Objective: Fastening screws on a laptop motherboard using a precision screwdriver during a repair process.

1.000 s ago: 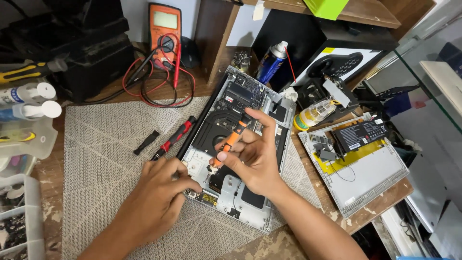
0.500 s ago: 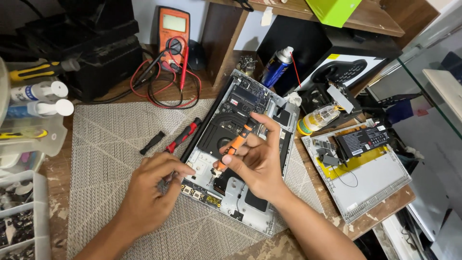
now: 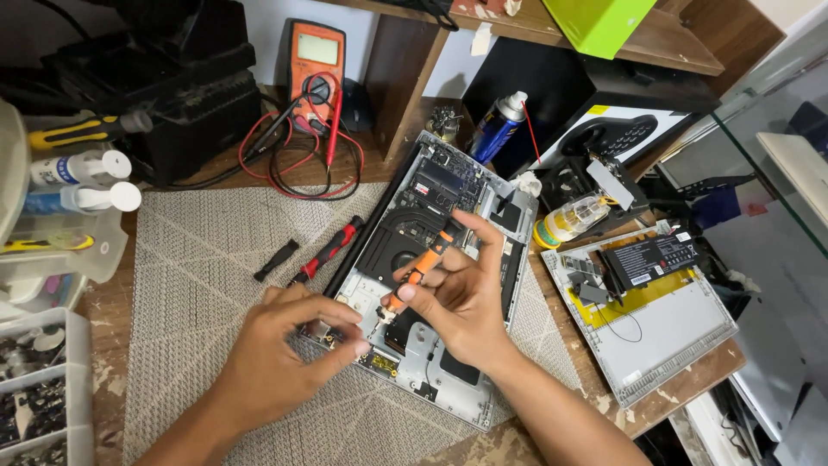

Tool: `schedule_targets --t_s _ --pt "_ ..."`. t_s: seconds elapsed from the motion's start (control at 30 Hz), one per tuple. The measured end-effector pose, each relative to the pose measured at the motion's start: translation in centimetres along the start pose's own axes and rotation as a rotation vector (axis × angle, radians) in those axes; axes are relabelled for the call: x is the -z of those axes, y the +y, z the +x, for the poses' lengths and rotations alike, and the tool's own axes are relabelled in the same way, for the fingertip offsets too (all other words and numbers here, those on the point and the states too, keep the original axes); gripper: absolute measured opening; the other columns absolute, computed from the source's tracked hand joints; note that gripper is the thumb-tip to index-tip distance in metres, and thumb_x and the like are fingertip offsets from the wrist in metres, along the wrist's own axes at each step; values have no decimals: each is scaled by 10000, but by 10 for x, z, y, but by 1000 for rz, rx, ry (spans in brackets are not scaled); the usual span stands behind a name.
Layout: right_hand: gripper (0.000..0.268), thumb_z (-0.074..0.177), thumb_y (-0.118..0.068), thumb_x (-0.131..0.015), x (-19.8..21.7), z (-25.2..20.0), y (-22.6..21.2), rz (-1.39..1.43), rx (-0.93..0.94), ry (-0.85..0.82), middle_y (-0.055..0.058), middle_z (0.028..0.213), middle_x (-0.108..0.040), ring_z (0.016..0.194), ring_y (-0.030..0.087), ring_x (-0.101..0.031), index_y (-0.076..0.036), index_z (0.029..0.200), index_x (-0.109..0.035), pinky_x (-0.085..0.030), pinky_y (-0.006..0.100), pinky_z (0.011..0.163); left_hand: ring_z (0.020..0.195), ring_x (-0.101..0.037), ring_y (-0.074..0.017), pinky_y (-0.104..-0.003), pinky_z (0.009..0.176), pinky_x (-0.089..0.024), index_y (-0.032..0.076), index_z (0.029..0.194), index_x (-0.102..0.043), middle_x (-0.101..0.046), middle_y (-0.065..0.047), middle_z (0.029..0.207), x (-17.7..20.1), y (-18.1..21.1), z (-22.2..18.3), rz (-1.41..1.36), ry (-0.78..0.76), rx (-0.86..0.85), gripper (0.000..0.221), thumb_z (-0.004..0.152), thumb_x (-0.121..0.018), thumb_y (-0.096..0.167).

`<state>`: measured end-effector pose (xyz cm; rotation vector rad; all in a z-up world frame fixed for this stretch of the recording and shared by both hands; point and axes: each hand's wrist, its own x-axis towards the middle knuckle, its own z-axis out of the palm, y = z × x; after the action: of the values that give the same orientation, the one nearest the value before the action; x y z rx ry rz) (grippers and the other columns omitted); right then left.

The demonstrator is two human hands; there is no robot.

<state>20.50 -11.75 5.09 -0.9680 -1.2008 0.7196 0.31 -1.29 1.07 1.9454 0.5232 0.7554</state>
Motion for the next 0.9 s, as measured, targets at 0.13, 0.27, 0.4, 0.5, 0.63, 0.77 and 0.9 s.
schedule_targets --t_s 0.13,0.27,0.4,0.5,0.63,0.77,0.9 --pt "769 931 116 -694 -1 -1 2 28 3 -5 236 1053 -686 778 340 -751 -131 1475 -211 -693 471 747 785 -541 -99 -305 811 -394 321 927 -840 -784 144 815 -2 -2 -1 40 -56 146 307 636 -941 322" --pt "791 922 139 -693 -2 -1 4 51 -2 -1 210 1017 -672 885 335 -740 -131 1483 -205 -701 494 777 856 -547 -114 -306 815 -424 352 933 -849 -691 112 787 -3 -4 -2 64 -71 198 298 648 -935 353" --pt "785 924 128 -691 -3 -2 4 42 -14 -6 213 1018 -659 893 329 -734 -141 1479 -205 -699 482 783 863 -564 -106 -289 794 -457 354 938 -845 -707 123 807 -3 -3 -2 61 -73 192 282 667 -921 355" --pt "777 920 135 -688 -5 -3 5 39 -7 2 190 988 -651 955 316 -726 -131 1473 -211 -701 485 787 857 -601 -99 -286 817 -434 285 893 -841 -766 115 825 -3 -2 -2 10 1 46 197 703 -889 292" --pt "778 922 137 -690 -4 -3 5 32 2 -10 189 996 -652 954 319 -728 -130 1475 -214 -704 486 791 828 -576 -103 -275 780 -456 280 902 -834 -739 112 804 -4 -5 -3 3 -2 32 176 734 -860 238" --pt "782 919 125 -701 -4 -3 4 13 2 -17 224 1009 -677 878 311 -743 -121 1475 -210 -702 463 774 831 -557 -115 -281 769 -442 274 908 -833 -730 100 800 -5 -6 -3 11 2 1 167 747 -844 232" --pt "786 915 134 -698 -5 -3 4 6 4 -11 198 995 -662 947 309 -736 -115 1475 -206 -707 467 784 820 -551 -110 -300 798 -425 304 908 -838 -717 115 782 -6 -8 -4 40 -15 54 168 745 -848 265"
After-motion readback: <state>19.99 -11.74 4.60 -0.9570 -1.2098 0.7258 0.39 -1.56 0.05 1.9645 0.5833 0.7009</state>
